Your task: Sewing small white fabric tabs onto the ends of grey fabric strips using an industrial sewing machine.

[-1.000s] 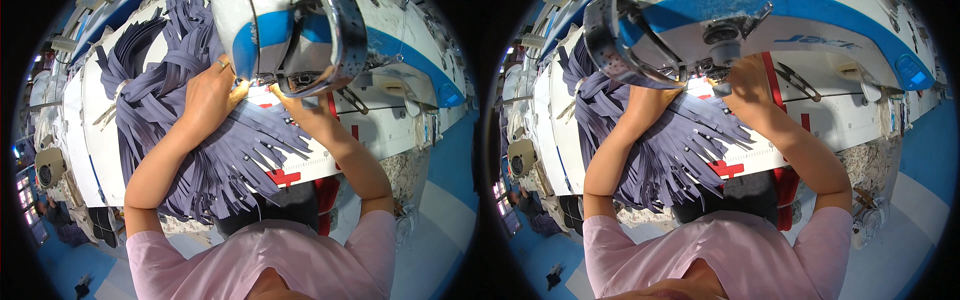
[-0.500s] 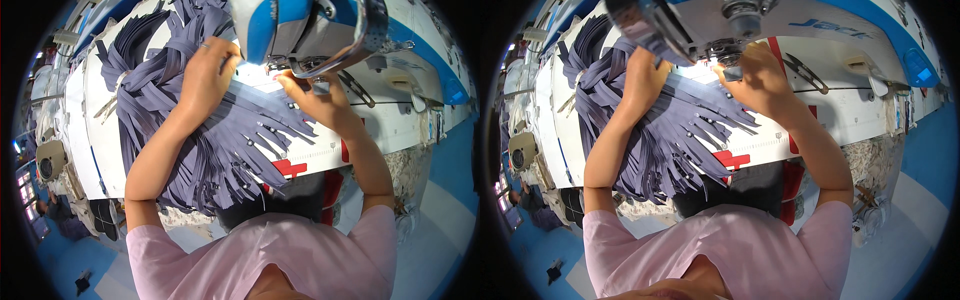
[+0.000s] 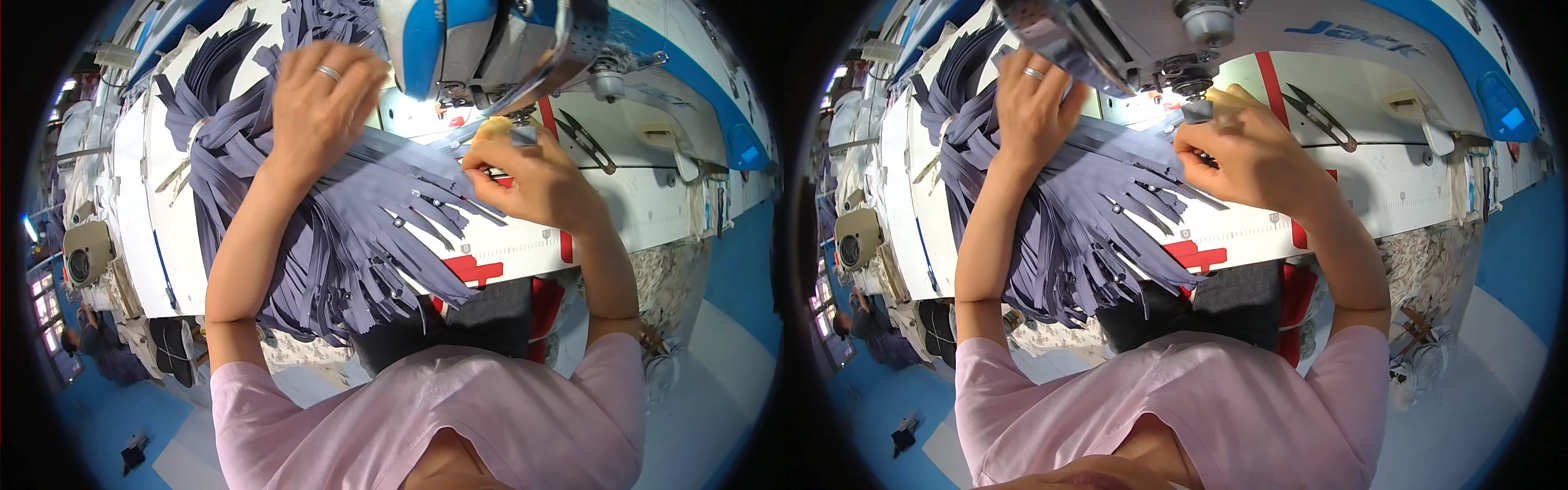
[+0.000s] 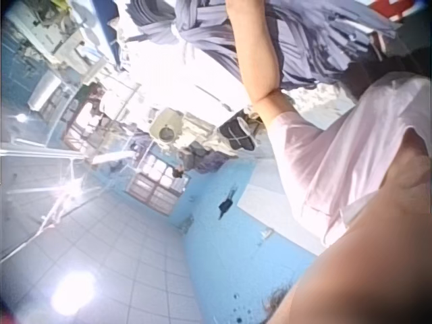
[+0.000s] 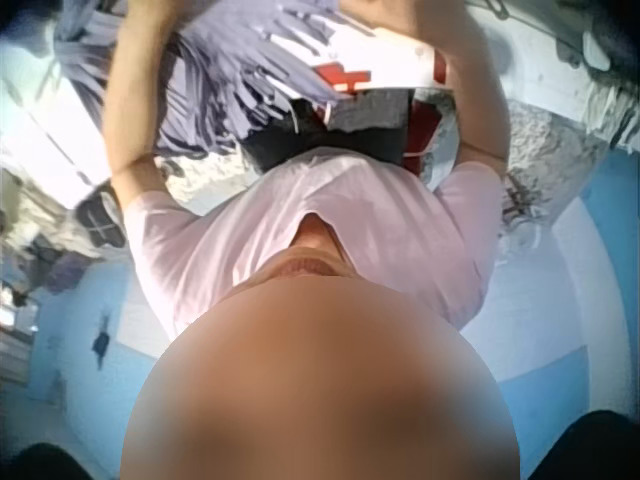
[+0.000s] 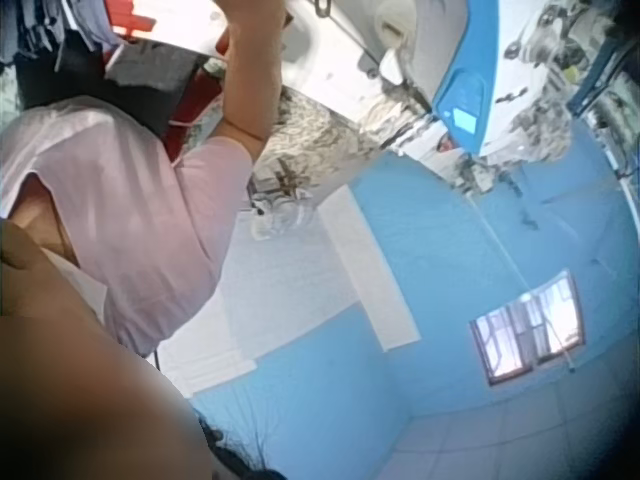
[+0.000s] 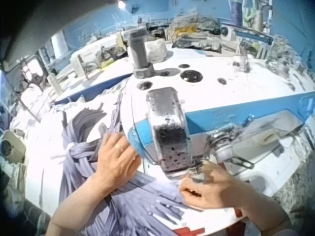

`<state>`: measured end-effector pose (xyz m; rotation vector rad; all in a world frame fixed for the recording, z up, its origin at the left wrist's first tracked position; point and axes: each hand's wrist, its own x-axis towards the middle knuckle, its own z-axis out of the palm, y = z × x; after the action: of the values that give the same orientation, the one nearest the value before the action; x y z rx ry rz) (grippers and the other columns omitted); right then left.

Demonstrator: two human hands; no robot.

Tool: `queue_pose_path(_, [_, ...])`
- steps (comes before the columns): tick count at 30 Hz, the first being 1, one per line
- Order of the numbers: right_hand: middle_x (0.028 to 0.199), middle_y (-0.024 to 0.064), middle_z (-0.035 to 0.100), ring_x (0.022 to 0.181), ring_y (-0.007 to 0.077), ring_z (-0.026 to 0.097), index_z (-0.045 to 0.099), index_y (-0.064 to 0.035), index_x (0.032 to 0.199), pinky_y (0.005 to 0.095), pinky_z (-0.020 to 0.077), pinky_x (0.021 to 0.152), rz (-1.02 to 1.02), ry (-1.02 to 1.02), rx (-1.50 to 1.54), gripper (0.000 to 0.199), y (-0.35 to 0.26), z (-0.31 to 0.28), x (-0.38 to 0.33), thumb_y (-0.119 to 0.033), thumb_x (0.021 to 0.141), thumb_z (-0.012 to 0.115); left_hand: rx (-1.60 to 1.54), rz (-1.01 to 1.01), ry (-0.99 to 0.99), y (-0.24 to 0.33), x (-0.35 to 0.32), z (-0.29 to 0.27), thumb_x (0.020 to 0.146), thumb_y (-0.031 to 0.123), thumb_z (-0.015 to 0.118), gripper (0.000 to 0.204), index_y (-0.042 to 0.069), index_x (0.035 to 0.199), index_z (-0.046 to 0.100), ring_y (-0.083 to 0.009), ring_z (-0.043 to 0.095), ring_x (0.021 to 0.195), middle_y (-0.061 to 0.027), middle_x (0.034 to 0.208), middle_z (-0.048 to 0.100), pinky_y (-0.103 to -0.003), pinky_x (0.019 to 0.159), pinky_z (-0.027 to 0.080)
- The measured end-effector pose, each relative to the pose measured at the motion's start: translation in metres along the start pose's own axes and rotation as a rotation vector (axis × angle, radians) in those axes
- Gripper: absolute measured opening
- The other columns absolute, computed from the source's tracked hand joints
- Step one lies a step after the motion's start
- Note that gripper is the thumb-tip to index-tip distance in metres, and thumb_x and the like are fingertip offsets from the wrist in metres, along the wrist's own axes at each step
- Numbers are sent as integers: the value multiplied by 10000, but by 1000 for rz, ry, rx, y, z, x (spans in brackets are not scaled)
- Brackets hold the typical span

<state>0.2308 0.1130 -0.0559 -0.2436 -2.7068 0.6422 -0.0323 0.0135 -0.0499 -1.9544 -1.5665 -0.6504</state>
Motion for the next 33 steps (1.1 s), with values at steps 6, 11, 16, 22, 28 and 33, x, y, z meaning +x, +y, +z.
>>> queue_pose_path(6, [794,19,679,666,164,647,680,-128,924,291,477,752,15,-29,4,179,-5,-4,3,-180,786,781,-824,-68,-722,13,4,-16,774,187,780,207,66,873,645,-290,595,831,-81,878,622,-379,763,470])
queue_pose_path(11, [759,44,644,680,193,638,667,-88,907,318,497,648,56,0,84,173,-4,-2,7,-145,785,776,-786,-36,-803,6,7,-26,789,156,769,204,47,867,615,-288,560,931,-74,913,613,-383,844,434])
queue_pose_path(16, [831,85,654,733,230,643,661,-54,945,332,508,691,54,-64,112,183,-3,0,9,-108,795,750,-863,-122,-836,5,10,-31,839,133,734,194,33,905,583,-285,576,887,-85,903,610,-368,817,453])
queue_pose_path(22, [645,129,571,661,285,546,654,-11,1006,394,437,690,45,125,408,197,-10,3,18,-182,908,656,-1138,-487,-757,11,11,-37,940,124,664,170,13,985,543,-135,586,775,-43,888,612,-274,704,483])
queue_pose_path(28, [972,78,658,878,139,653,587,30,1233,262,501,783,385,-91,729,300,-18,2,18,-148,992,608,-1132,-535,-725,18,13,-33,915,36,615,67,-4,913,561,-168,611,718,-105,785,628,-305,686,489])
queue_pose_path(33, [991,57,656,839,99,646,595,4,1190,243,513,728,554,-46,747,235,-19,12,16,-140,1005,588,-629,-240,-574,35,8,-33,789,293,731,287,36,832,611,-324,618,705,-106,753,618,-413,644,483])
